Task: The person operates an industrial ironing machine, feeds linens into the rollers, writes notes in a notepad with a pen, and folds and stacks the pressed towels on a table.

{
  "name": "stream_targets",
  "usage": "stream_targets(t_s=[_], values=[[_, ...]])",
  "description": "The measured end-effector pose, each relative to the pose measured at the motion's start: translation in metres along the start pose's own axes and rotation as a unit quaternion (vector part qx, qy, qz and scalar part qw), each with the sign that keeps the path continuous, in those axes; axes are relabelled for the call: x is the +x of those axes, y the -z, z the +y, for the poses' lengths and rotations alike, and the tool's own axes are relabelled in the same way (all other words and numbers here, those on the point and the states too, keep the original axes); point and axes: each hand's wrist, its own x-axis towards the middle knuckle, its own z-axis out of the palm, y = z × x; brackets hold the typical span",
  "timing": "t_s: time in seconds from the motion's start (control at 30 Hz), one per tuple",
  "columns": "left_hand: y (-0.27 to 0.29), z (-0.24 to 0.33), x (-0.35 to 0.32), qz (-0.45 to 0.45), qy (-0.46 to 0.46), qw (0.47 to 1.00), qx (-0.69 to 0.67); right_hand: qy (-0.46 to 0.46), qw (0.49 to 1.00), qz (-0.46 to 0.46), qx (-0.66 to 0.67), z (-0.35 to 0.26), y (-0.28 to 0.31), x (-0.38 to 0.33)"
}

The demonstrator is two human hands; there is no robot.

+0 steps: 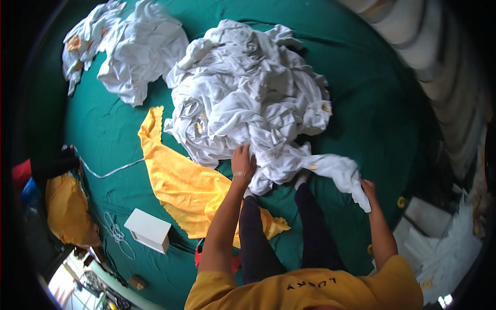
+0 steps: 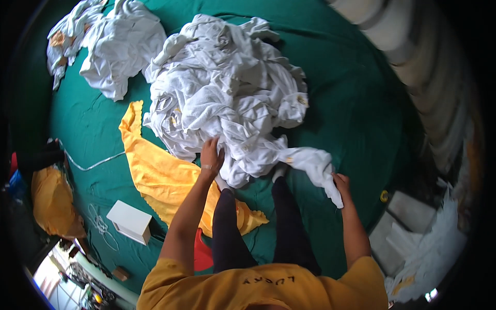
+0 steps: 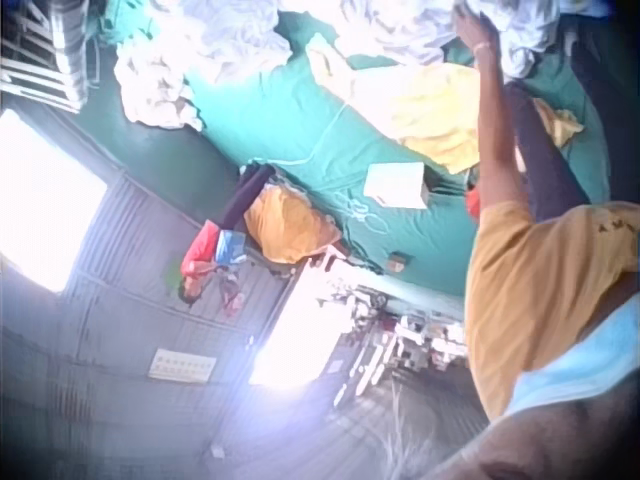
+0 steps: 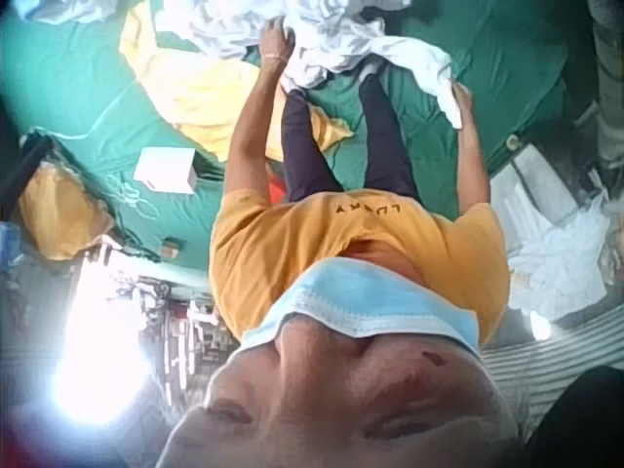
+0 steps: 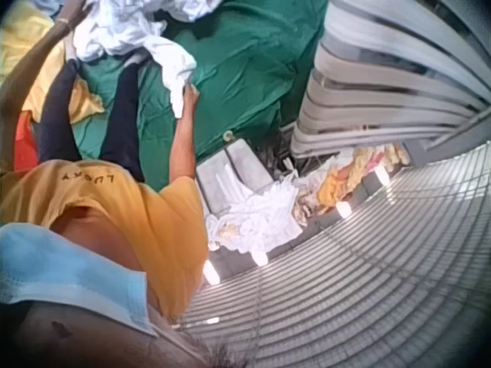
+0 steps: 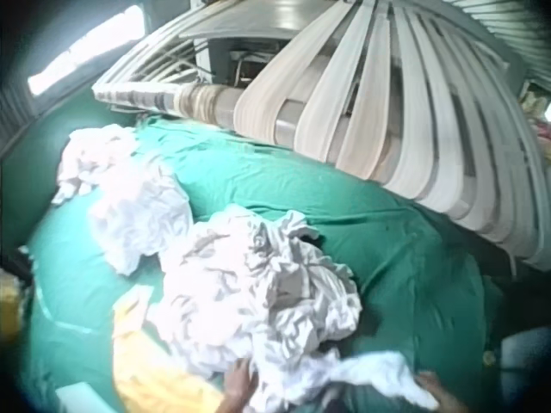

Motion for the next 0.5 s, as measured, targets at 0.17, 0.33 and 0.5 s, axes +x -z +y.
stream_targets(t_s=[0.17, 0.33, 0.5], values=[[-0.009, -0.043, 0.103, 0.141, -0.001, 0.96, 0.243, 0.041, 0.995, -0.083, -0.037, 0.005, -0.084, 0.018], [-0.011, -0.031, 0.071, -0.104, 0.064, 0.989, 0.078, -0.032, 0.987, -0.152, -0.037, -0.001, -0.12, -0.017], [0.005, 0.08, -0.115, -0.288, 0.036, 0.94, -0.18, 0.324, 0.894, -0.209, -0.229, -0.114, -0.175, -0.073]])
